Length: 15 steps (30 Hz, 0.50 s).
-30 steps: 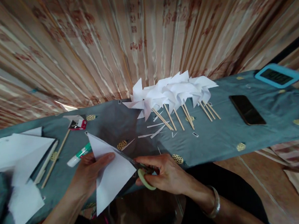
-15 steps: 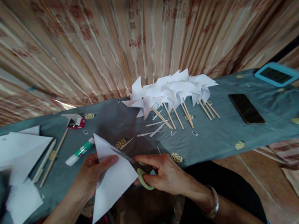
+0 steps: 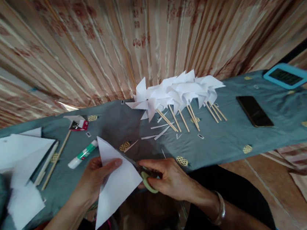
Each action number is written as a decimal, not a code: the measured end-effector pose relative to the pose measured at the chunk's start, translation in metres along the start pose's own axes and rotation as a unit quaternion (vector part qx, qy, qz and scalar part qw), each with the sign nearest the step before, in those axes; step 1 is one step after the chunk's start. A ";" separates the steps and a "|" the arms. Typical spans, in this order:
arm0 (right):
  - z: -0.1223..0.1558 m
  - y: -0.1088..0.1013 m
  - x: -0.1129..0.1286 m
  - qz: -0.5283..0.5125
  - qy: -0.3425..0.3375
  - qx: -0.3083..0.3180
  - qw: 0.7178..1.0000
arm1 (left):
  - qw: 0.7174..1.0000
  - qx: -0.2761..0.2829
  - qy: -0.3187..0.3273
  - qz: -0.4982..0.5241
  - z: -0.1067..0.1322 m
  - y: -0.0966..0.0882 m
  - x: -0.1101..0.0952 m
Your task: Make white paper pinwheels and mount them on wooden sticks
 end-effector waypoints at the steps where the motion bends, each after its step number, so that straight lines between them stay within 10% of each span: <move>1: 0.000 0.000 0.001 0.007 -0.006 0.000 1.000 | 1.000 0.000 0.000 0.000 0.000 0.000 0.000; 15: 0.001 -0.005 0.000 0.026 -0.043 -0.014 0.999 | 1.000 0.016 0.009 -0.006 -0.003 0.000 0.004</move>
Point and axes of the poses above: each hand's wrist, its own z-axis away from the middle knuckle, its own y-axis out of the palm, x = y × z, the point moved 7 cm from there along -z, towards the middle knuckle, and after that the axes turned 14 degrees about -x, right-handed, at the moved point
